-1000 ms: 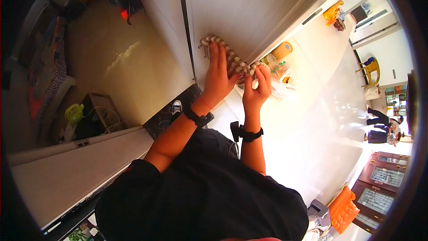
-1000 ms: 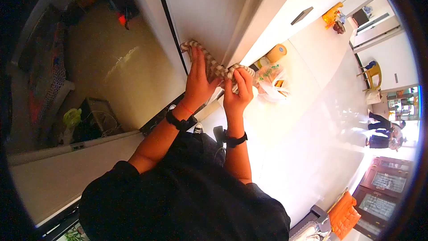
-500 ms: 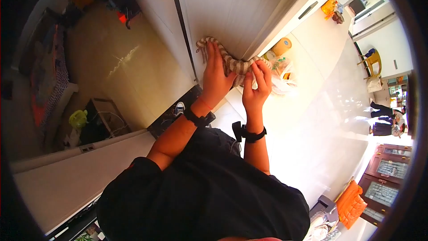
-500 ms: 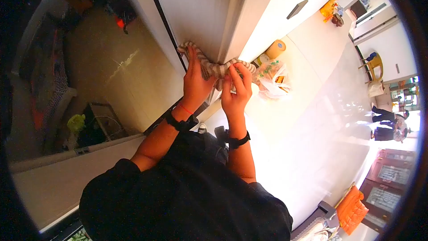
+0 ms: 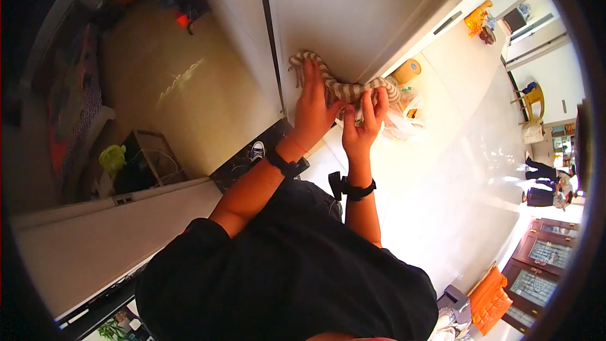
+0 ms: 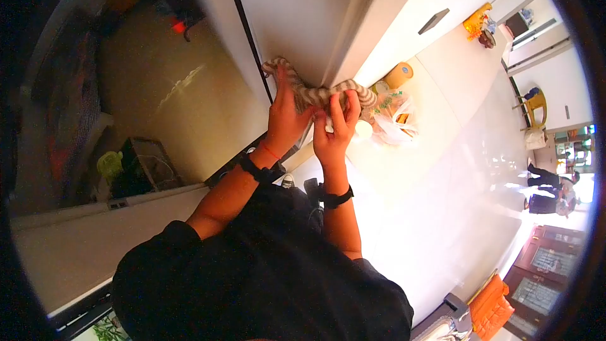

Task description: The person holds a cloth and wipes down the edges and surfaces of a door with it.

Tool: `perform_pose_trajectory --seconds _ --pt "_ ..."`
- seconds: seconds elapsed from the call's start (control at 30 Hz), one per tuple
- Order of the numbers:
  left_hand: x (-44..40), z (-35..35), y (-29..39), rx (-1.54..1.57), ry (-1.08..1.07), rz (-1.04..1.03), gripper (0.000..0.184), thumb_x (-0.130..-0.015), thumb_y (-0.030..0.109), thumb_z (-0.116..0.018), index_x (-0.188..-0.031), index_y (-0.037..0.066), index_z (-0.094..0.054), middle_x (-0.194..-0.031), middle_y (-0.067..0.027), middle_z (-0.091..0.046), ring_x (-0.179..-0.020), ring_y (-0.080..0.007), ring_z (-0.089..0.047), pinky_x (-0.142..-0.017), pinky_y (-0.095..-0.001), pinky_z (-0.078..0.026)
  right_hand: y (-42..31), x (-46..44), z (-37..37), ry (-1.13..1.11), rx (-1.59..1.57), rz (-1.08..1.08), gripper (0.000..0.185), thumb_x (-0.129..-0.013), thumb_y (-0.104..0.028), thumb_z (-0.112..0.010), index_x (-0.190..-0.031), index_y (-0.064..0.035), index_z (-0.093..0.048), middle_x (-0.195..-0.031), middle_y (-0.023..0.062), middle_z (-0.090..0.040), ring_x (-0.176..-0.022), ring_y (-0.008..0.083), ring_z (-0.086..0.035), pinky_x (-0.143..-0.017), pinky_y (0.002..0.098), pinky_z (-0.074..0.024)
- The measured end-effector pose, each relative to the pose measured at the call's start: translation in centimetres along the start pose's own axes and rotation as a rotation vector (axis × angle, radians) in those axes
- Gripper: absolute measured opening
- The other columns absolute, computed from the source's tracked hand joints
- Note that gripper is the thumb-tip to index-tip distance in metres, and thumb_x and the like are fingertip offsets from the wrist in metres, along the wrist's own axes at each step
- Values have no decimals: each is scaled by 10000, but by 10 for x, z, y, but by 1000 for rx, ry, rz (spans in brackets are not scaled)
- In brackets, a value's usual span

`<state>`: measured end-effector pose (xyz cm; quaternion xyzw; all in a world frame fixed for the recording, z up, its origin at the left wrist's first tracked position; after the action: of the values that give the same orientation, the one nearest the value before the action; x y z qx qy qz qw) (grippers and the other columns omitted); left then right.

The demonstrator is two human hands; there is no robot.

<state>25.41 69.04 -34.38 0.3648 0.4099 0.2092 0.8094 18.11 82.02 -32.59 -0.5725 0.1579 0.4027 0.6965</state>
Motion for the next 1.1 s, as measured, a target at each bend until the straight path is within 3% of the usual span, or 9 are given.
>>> perform_pose_trajectory --seconds 0.13,0.17,0.3,0.4,0.5,0.7,0.83,1.0,1.1 --pt "3 -8 -10 -38 -13 -3 1136 -726 144 -875 -1569 -75 -147 -1616 -355 -169 -1505 -461 -227 -1199 -441 -323 26 6 -5 -41 117 -80 648 -837 -54 -705 -1436 71 -490 -1580 317 -326 -1477 451 -327 -1193 474 -282" --pt "4 -9 -13 -26 -14 -14 1139 -725 145 -876 -1575 -63 -146 -1619 -354 -160 -1508 -463 -218 -1204 -444 -314 27 5 -6 -73 127 -85 725 -837 -60 -719 -1491 51 -429 -1614 286 -288 -1487 420 -321 -1203 461 -266" --pt "5 -3 -15 11 -37 -1 1168 -722 179 -886 -1593 -22 -134 -1628 -351 -123 -1522 -477 -158 -1217 -463 -285 8 -2 -4 -59 51 -132 693 -857 -49 -703 -1491 44 -440 -1600 283 -321 -1488 409 -330 -1200 451 -274" --pt "3 4 -10 -100 0 -25 1172 -738 248 -888 -1600 -3 -135 -1638 -342 -74 -1509 -536 -123 -1206 -546 -262 -1 -8 1 -64 12 -108 666 -877 -34 -686 -1492 42 -442 -1603 286 -318 -1493 410 -323 -1200 444 -275" --pt "-1 4 -11 91 -7 -54 1196 -770 328 -871 -1608 -3 -84 -1642 -346 8 -1512 -555 -24 -1216 -591 -176 -13 -14 4 -69 21 -54 631 -892 -23 -667 -1483 46 -455 -1597 302 -321 -1496 415 -320 -1198 441 -278" --pt "-13 10 0 195 23 -52 1092 -909 474 -709 -1611 -13 -30 -1631 -374 45 -1522 -537 34 -1226 -589 -87 -47 -22 4 -36 62 34 547 -913 16 -603 -1449 57 -499 -1546 332 -388 -1460 430 -383 -1180 442 -308" --pt "-34 26 10 187 58 -136 1032 -952 491 -635 -1607 -28 -29 -1640 -357 36 -1523 -535 30 -1224 -597 -72 -70 -28 10 -94 156 108 549 -938 32 -554 -1480 53 -464 -1593 298 -337 -1489 401 -341 -1202 448 -270" --pt "-57 49 20 216 134 -185 1000 -967 465 -620 -1600 -51 -42 -1656 -328 -2 -1530 -521 -7 -1233 -574 -78 -98 -37 14 21 183 158 564 -905 79 -517 -1467 79 -465 -1594 297 -335 -1492 410 -333 -1202 462 -272" --pt "-74 62 18 323 183 -186 961 -974 429 -617 -1598 -53 -67 -1663 -310 -46 -1534 -507 -49 -1240 -549 -90 -108 -40 15 97 204 173 555 -916 64 -523 -1466 90 -454 -1562 348 -348 -1464 459 -362 -1186 472 -295"
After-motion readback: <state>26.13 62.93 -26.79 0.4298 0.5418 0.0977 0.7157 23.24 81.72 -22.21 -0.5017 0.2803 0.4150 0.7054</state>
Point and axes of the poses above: each hand's wrist, its own x-axis away from the middle knuckle, its own z-axis out of the back of the hand, y = z × x, the point moved 8 cm from there along -x, towards the middle knuckle
